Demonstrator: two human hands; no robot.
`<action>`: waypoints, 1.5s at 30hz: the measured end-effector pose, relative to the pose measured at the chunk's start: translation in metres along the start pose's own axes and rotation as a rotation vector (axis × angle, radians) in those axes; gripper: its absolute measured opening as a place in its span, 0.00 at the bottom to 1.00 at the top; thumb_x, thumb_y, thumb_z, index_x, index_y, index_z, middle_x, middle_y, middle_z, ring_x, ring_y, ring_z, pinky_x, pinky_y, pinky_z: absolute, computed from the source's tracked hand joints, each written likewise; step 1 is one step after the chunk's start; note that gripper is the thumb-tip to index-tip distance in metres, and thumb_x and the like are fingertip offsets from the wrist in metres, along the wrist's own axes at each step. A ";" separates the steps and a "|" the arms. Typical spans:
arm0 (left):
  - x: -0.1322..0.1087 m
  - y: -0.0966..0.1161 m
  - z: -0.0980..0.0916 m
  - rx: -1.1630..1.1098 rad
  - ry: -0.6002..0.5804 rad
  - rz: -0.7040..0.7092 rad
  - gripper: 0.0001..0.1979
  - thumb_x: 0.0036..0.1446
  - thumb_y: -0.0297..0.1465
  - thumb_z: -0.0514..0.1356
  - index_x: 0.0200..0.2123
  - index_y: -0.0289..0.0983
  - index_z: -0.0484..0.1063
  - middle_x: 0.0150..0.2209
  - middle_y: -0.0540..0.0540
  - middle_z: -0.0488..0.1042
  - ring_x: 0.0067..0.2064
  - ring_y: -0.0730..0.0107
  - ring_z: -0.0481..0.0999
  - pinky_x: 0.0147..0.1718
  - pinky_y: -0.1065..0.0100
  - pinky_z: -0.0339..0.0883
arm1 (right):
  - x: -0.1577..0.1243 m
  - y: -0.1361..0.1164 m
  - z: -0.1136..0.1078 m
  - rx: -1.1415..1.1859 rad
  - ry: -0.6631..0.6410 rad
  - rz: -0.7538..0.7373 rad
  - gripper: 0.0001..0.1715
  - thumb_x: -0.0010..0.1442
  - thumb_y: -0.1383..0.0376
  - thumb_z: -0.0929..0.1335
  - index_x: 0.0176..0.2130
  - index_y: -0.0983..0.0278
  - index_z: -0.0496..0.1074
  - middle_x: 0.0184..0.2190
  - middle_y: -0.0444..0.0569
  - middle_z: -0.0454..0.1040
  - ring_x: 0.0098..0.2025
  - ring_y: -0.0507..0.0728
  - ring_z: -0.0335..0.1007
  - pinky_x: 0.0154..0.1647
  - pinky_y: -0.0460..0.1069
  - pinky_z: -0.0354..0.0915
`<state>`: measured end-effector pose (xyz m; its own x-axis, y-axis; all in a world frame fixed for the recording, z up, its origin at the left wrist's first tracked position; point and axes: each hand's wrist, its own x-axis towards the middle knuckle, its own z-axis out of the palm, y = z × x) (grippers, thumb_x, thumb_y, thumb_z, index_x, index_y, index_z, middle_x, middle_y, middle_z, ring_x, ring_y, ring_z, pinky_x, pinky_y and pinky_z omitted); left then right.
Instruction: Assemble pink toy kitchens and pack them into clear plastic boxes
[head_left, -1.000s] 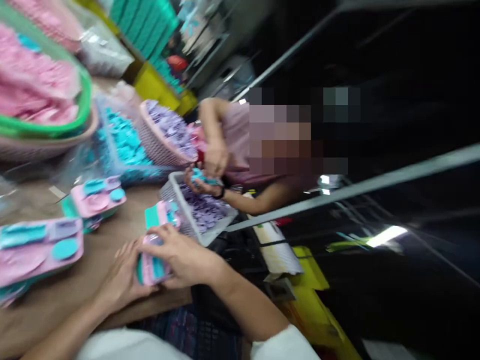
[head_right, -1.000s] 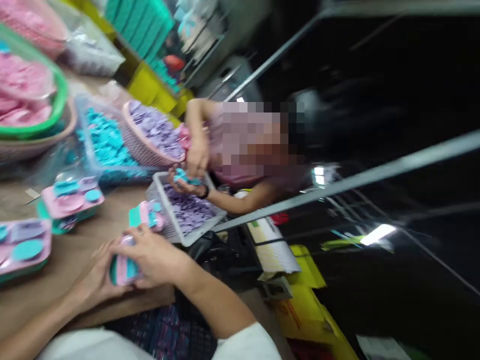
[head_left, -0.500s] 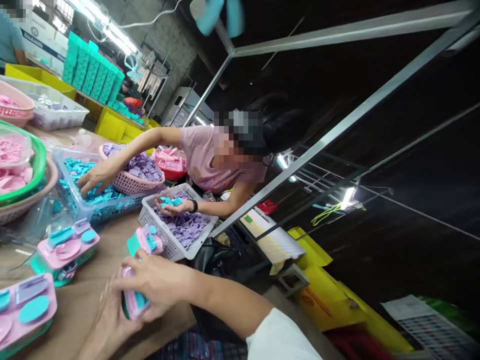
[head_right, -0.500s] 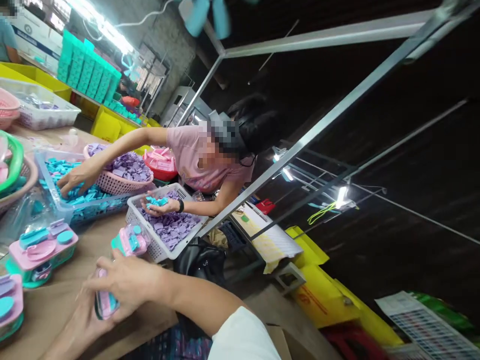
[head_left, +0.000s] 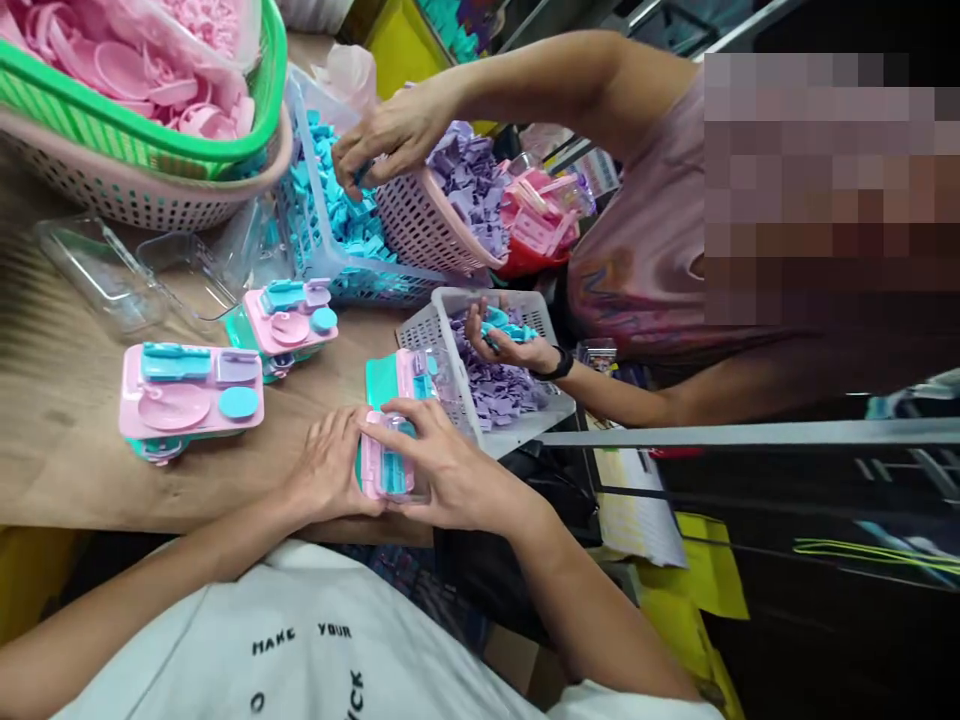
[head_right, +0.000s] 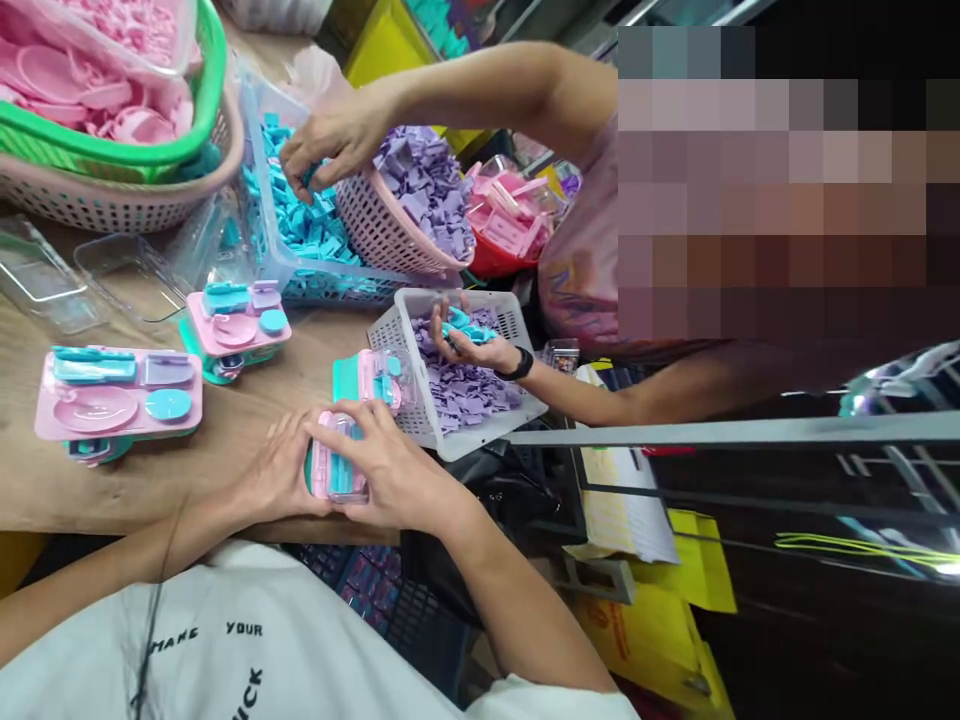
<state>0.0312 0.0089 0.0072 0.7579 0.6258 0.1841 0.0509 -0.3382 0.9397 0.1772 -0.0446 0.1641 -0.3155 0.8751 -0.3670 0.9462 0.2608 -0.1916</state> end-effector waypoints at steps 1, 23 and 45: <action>0.000 0.001 0.000 -0.005 -0.003 -0.006 0.47 0.36 0.41 0.73 0.59 0.39 0.58 0.57 0.37 0.67 0.58 0.45 0.68 0.56 0.45 0.63 | 0.000 -0.001 0.000 -0.002 -0.005 0.007 0.50 0.56 0.60 0.74 0.71 0.57 0.54 0.64 0.59 0.54 0.62 0.68 0.53 0.63 0.68 0.61; 0.002 0.004 -0.003 0.063 -0.073 -0.072 0.50 0.36 0.44 0.74 0.60 0.38 0.56 0.58 0.36 0.66 0.59 0.45 0.66 0.55 0.49 0.62 | -0.008 -0.006 0.017 0.025 0.124 0.070 0.49 0.55 0.58 0.76 0.69 0.54 0.54 0.62 0.58 0.55 0.62 0.68 0.57 0.64 0.67 0.63; 0.000 0.007 -0.003 0.075 -0.066 -0.077 0.47 0.37 0.44 0.72 0.59 0.37 0.59 0.56 0.39 0.68 0.57 0.47 0.67 0.53 0.50 0.63 | -0.004 0.001 0.016 0.033 0.151 0.018 0.56 0.54 0.56 0.76 0.70 0.59 0.47 0.62 0.59 0.60 0.62 0.68 0.59 0.63 0.65 0.65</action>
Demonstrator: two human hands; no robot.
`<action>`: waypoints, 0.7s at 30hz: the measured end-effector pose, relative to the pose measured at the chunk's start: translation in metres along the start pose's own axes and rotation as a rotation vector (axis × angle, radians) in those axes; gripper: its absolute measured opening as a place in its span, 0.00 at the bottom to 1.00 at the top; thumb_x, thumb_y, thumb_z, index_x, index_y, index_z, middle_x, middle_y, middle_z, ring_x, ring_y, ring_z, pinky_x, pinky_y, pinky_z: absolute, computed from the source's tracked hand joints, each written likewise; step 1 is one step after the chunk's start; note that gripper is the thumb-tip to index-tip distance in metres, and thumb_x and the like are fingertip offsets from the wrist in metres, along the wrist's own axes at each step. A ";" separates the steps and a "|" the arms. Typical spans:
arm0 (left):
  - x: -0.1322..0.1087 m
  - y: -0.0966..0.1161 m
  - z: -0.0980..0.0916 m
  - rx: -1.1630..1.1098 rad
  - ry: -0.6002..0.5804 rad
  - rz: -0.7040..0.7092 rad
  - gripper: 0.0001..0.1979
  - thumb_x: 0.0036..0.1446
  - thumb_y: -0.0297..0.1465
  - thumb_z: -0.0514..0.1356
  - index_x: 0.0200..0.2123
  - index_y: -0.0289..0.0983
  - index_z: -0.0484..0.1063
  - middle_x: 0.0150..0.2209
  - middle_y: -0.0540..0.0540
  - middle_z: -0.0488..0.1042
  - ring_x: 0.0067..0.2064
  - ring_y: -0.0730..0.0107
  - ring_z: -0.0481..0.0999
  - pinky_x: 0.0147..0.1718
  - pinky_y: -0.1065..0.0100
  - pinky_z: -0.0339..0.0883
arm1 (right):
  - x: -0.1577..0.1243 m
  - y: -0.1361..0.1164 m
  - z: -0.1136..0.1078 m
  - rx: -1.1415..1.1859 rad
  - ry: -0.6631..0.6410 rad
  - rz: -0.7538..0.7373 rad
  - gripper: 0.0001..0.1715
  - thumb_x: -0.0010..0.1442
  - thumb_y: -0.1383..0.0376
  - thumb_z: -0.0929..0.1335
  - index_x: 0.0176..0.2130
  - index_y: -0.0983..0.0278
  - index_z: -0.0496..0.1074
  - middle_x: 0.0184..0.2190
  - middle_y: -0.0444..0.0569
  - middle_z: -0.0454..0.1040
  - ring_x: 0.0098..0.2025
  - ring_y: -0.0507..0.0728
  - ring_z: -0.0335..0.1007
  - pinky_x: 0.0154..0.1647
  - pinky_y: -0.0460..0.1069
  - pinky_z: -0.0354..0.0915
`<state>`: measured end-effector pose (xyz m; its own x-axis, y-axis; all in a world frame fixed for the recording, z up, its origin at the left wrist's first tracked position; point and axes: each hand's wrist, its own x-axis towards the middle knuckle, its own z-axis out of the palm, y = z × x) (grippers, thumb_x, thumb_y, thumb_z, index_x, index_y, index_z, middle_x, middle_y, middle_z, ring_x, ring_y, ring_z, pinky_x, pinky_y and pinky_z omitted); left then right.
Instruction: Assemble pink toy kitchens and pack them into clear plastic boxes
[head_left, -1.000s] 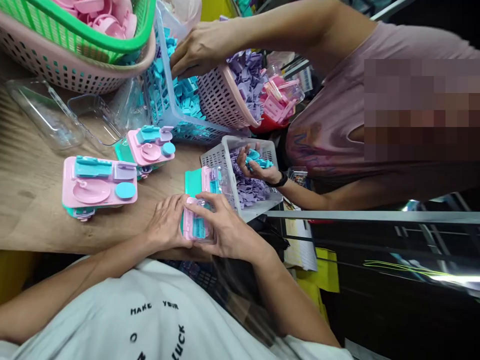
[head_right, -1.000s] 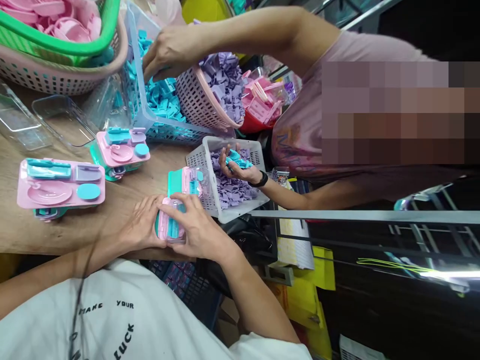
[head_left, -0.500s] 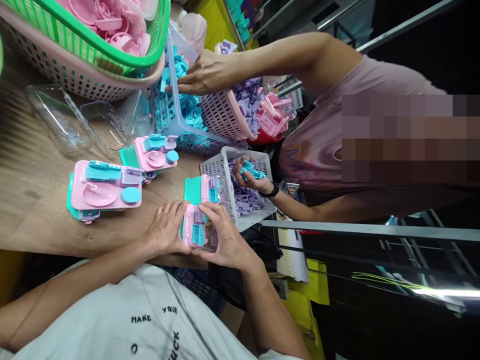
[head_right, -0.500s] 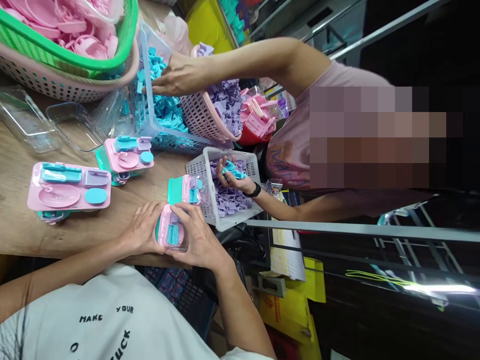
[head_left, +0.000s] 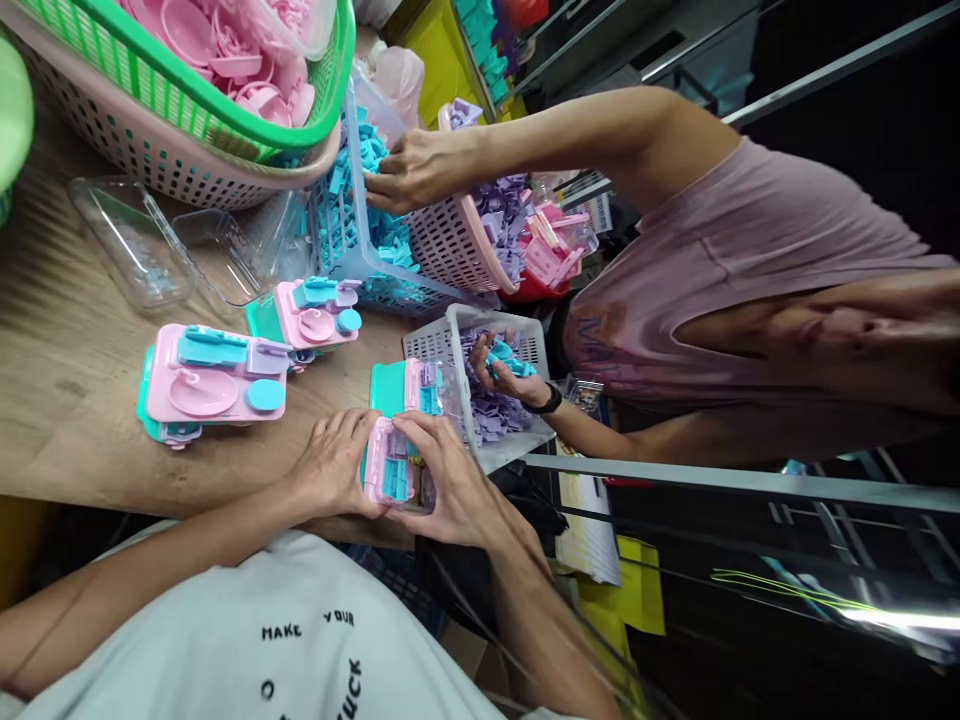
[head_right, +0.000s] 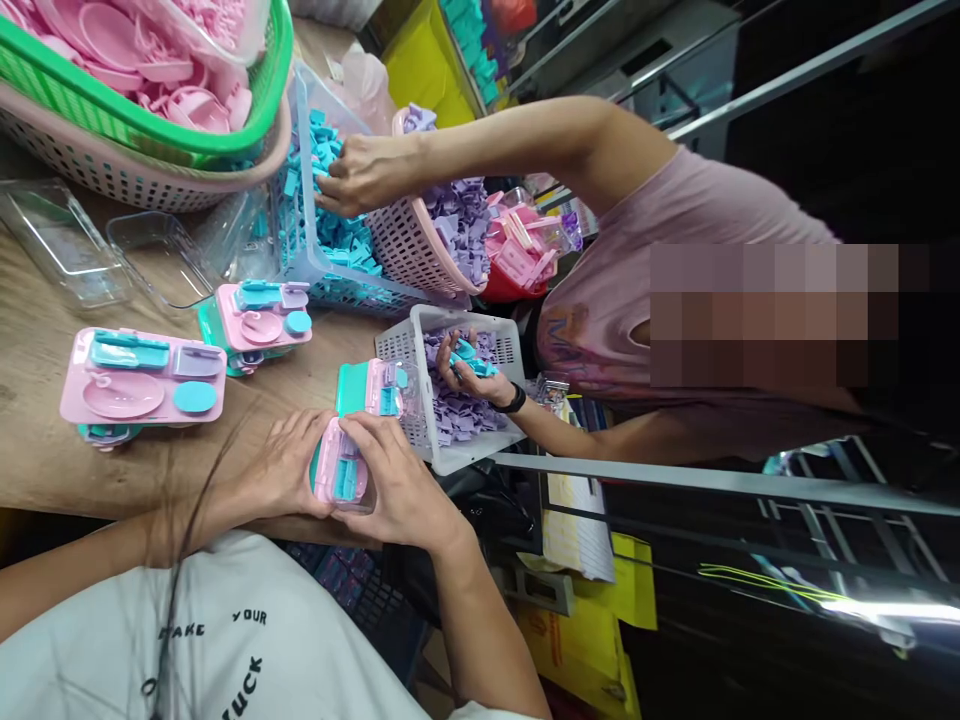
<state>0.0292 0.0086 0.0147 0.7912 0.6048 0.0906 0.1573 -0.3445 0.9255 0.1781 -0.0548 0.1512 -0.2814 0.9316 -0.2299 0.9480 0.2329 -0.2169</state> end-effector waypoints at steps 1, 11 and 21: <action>0.000 0.000 0.000 -0.002 -0.004 -0.006 0.47 0.37 0.44 0.73 0.59 0.37 0.59 0.57 0.38 0.68 0.58 0.46 0.67 0.53 0.49 0.63 | 0.001 -0.001 -0.001 -0.013 -0.019 0.004 0.56 0.54 0.56 0.76 0.70 0.58 0.46 0.62 0.59 0.60 0.62 0.68 0.59 0.63 0.65 0.65; 0.002 -0.003 0.003 -0.018 0.009 -0.009 0.48 0.35 0.40 0.74 0.59 0.38 0.57 0.59 0.36 0.66 0.61 0.45 0.66 0.58 0.48 0.60 | 0.025 -0.018 -0.022 -0.136 -0.221 0.060 0.53 0.51 0.60 0.77 0.68 0.63 0.54 0.61 0.60 0.61 0.60 0.70 0.59 0.59 0.67 0.68; 0.000 0.000 -0.004 0.026 -0.009 -0.010 0.50 0.35 0.41 0.74 0.61 0.37 0.56 0.59 0.35 0.66 0.61 0.44 0.66 0.57 0.48 0.62 | 0.015 -0.004 -0.014 -0.030 -0.160 0.028 0.55 0.54 0.54 0.76 0.70 0.60 0.48 0.62 0.61 0.59 0.64 0.69 0.58 0.64 0.67 0.63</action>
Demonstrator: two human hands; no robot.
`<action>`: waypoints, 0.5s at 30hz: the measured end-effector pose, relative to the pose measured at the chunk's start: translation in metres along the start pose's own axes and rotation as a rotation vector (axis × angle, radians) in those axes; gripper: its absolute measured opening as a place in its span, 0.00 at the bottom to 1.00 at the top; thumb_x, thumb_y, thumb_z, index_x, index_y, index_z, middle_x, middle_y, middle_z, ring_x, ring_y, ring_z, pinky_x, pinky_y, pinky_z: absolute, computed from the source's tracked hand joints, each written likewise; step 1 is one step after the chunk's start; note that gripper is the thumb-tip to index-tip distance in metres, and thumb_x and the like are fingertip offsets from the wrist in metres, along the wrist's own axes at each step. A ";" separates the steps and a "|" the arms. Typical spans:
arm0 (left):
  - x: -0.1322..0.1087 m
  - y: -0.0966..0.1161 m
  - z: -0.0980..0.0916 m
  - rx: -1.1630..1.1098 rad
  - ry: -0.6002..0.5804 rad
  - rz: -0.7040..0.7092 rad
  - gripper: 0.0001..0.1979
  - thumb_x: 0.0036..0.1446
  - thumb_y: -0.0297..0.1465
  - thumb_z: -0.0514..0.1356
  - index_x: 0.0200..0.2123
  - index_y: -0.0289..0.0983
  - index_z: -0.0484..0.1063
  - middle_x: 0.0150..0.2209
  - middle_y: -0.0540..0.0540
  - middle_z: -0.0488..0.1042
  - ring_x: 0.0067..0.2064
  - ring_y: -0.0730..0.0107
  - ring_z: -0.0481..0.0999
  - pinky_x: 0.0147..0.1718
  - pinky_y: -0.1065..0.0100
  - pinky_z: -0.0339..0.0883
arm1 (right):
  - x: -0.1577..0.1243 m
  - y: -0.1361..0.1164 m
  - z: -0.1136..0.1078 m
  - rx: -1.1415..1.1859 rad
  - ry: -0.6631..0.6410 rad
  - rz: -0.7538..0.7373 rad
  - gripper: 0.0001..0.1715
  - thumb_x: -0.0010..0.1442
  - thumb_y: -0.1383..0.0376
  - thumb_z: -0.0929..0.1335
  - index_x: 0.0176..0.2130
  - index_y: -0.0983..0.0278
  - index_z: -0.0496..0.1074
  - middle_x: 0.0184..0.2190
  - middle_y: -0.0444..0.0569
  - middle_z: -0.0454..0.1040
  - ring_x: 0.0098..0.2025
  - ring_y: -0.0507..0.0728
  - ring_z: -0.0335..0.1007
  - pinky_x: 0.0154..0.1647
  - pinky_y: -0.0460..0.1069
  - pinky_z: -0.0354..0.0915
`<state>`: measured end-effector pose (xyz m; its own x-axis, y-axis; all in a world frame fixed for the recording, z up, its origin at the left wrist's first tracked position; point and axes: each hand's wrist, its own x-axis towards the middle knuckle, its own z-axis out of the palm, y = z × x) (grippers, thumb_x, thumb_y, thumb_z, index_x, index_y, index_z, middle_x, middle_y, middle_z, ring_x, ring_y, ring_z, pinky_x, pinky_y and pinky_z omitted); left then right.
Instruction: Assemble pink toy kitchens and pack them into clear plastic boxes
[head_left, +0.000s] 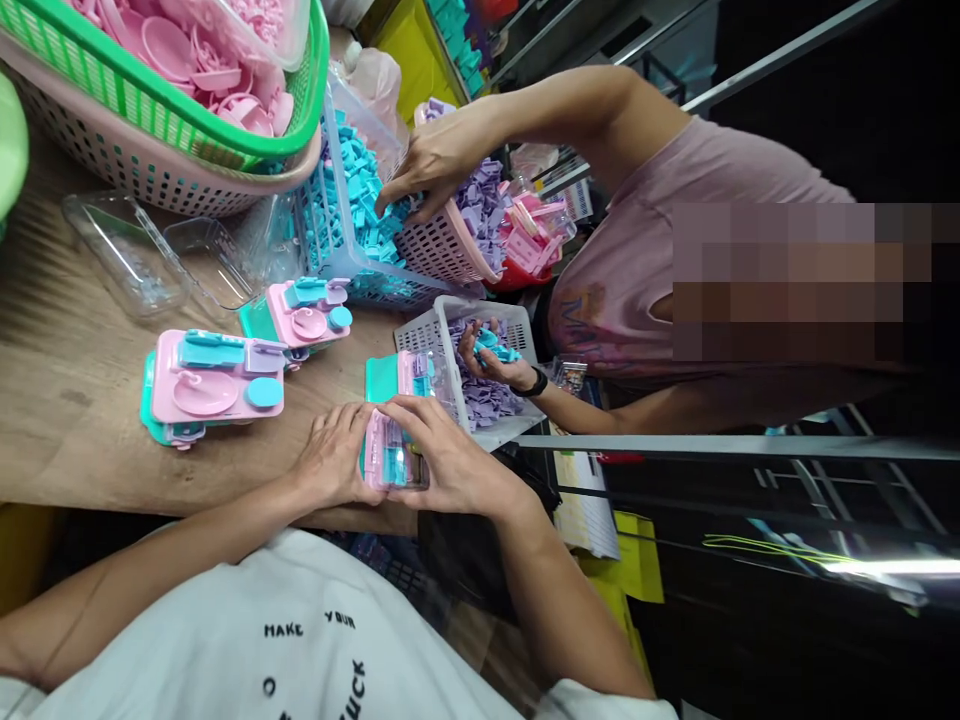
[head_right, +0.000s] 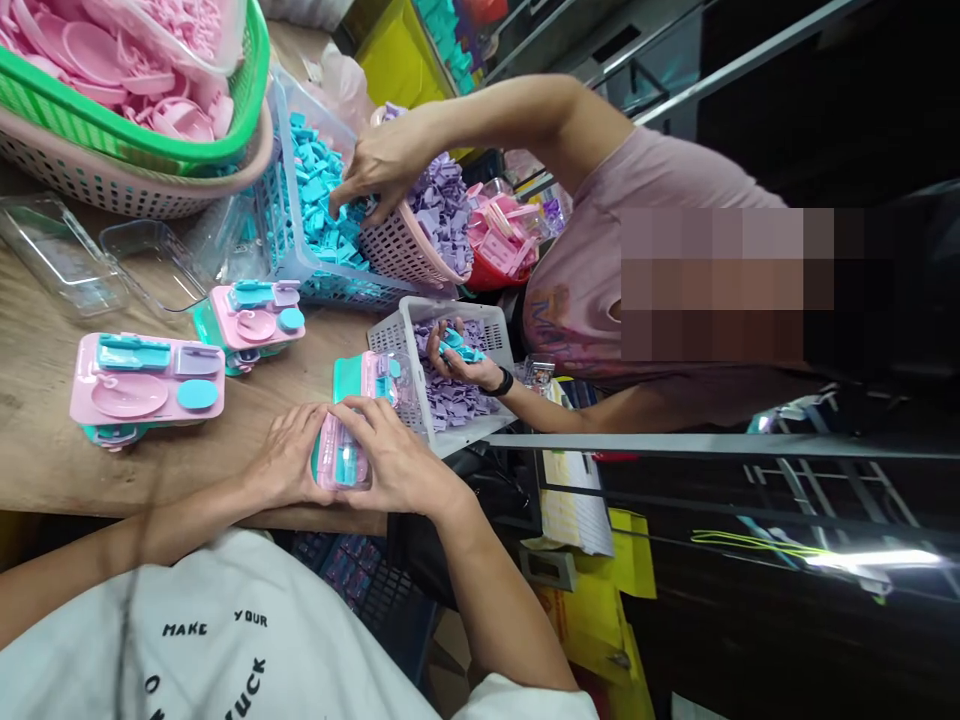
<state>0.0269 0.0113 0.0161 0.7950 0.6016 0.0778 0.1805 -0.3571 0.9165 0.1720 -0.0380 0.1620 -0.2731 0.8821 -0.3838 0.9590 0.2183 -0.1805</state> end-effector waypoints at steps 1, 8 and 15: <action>0.000 0.000 0.000 0.001 0.004 0.002 0.50 0.36 0.41 0.74 0.61 0.36 0.57 0.59 0.35 0.66 0.60 0.44 0.66 0.57 0.48 0.62 | -0.001 -0.001 0.000 0.005 0.003 -0.001 0.55 0.54 0.55 0.75 0.70 0.59 0.47 0.62 0.61 0.59 0.64 0.70 0.57 0.64 0.67 0.62; 0.002 -0.002 0.003 -0.012 0.014 0.027 0.51 0.37 0.48 0.73 0.61 0.36 0.58 0.58 0.36 0.67 0.59 0.44 0.67 0.56 0.49 0.62 | -0.005 0.005 -0.015 0.111 -0.050 -0.005 0.55 0.53 0.56 0.77 0.69 0.61 0.50 0.61 0.60 0.59 0.65 0.68 0.57 0.66 0.65 0.61; 0.002 -0.001 0.001 -0.028 0.013 0.031 0.48 0.38 0.47 0.73 0.60 0.38 0.58 0.56 0.37 0.68 0.58 0.46 0.67 0.54 0.50 0.62 | -0.011 -0.001 -0.014 0.007 0.112 0.001 0.54 0.57 0.54 0.74 0.71 0.55 0.46 0.61 0.58 0.59 0.63 0.69 0.59 0.64 0.67 0.63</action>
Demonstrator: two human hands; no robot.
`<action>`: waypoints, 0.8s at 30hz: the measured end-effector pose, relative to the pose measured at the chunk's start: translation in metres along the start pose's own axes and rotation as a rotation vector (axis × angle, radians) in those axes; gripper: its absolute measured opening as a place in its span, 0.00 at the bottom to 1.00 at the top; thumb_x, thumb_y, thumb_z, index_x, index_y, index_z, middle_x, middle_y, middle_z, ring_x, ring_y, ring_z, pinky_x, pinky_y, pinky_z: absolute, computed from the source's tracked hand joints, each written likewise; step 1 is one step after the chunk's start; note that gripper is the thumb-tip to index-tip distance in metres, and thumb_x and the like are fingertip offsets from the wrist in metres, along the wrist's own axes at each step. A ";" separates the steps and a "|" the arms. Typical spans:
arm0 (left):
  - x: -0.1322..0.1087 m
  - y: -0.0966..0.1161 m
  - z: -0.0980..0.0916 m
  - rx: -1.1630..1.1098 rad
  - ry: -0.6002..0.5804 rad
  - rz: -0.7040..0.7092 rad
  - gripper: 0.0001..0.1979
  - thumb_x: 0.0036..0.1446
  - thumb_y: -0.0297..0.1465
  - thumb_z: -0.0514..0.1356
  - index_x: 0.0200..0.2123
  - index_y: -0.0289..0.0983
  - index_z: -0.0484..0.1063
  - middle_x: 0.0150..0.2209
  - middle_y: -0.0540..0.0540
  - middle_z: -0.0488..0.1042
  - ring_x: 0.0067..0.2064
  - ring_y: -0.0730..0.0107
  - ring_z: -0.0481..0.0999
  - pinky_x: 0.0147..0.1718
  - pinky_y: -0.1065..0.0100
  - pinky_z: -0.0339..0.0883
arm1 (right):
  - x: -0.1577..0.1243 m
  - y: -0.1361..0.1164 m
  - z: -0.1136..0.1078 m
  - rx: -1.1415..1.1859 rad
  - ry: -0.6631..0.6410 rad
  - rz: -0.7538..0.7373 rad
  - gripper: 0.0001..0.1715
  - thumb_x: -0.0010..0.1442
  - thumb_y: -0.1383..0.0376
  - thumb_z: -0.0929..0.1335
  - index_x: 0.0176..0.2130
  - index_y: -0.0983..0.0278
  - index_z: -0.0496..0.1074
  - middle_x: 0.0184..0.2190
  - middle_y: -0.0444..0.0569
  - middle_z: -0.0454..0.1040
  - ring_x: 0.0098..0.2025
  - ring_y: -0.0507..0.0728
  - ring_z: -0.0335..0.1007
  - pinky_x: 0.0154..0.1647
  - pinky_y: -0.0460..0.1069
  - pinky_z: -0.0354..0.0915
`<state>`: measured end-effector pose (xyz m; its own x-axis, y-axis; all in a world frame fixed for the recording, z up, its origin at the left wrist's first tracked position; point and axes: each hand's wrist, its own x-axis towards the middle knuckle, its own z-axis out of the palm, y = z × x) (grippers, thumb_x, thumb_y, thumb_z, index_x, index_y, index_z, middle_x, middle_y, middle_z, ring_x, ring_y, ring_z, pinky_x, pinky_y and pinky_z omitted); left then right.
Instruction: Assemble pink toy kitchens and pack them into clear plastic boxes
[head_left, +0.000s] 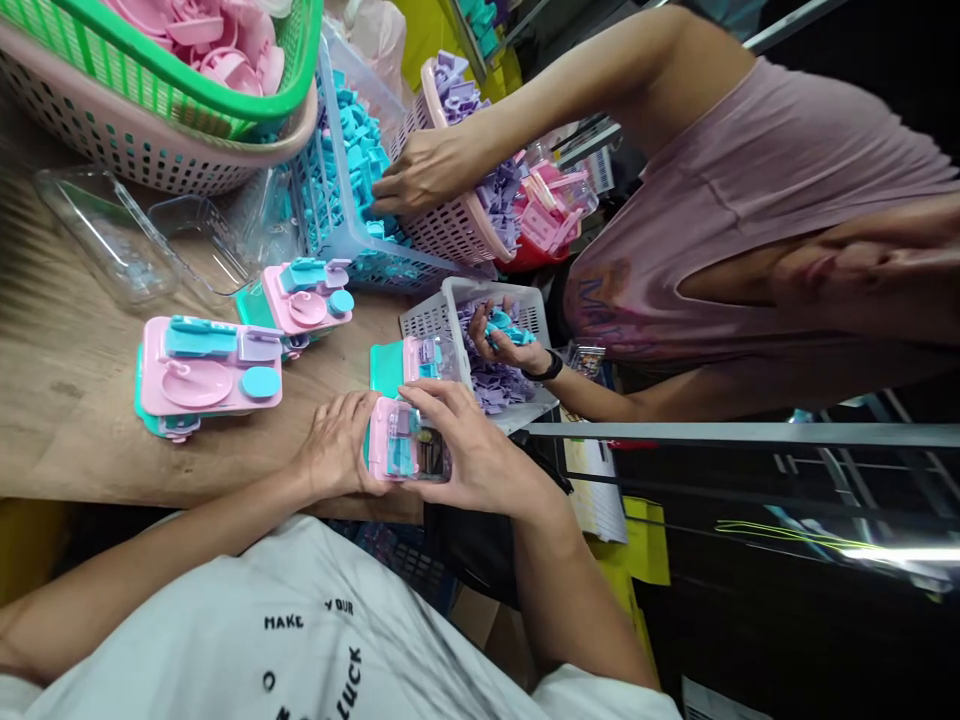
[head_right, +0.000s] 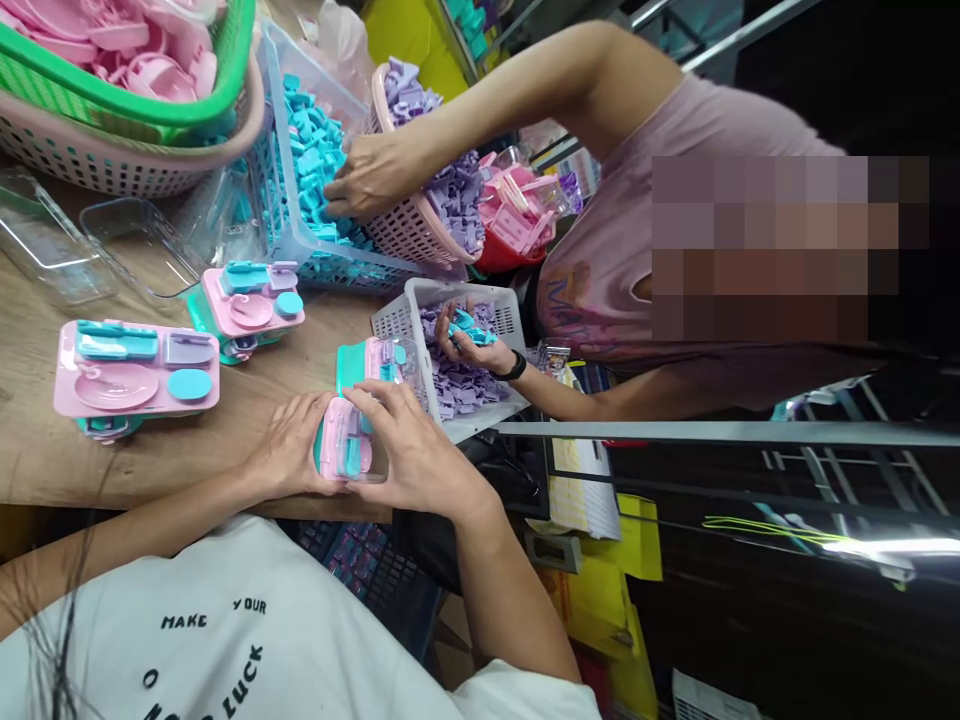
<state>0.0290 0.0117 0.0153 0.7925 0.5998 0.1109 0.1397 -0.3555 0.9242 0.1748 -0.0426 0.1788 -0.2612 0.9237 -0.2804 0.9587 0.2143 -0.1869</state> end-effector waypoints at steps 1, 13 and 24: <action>0.000 0.000 0.000 0.007 -0.004 -0.007 0.48 0.38 0.46 0.73 0.60 0.38 0.58 0.56 0.37 0.68 0.57 0.45 0.67 0.53 0.50 0.62 | -0.001 -0.004 0.004 -0.033 0.025 0.015 0.54 0.57 0.54 0.74 0.71 0.55 0.46 0.61 0.59 0.59 0.63 0.70 0.59 0.63 0.68 0.63; 0.002 -0.005 0.007 -0.018 -0.015 -0.009 0.50 0.37 0.44 0.73 0.61 0.38 0.56 0.57 0.37 0.67 0.59 0.44 0.66 0.56 0.49 0.61 | -0.005 -0.013 0.022 -0.084 0.040 0.033 0.54 0.58 0.59 0.73 0.71 0.53 0.43 0.62 0.59 0.57 0.62 0.70 0.58 0.62 0.70 0.63; -0.001 0.006 -0.004 -0.028 -0.036 -0.045 0.43 0.38 0.41 0.72 0.57 0.40 0.59 0.57 0.39 0.69 0.59 0.47 0.67 0.56 0.50 0.62 | -0.006 0.001 0.028 0.002 0.019 0.008 0.56 0.53 0.59 0.76 0.70 0.57 0.47 0.63 0.59 0.58 0.63 0.69 0.58 0.64 0.68 0.63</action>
<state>0.0269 0.0122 0.0220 0.8064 0.5886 0.0567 0.1592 -0.3084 0.9378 0.1745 -0.0571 0.1543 -0.2515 0.9313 -0.2637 0.9605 0.2065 -0.1867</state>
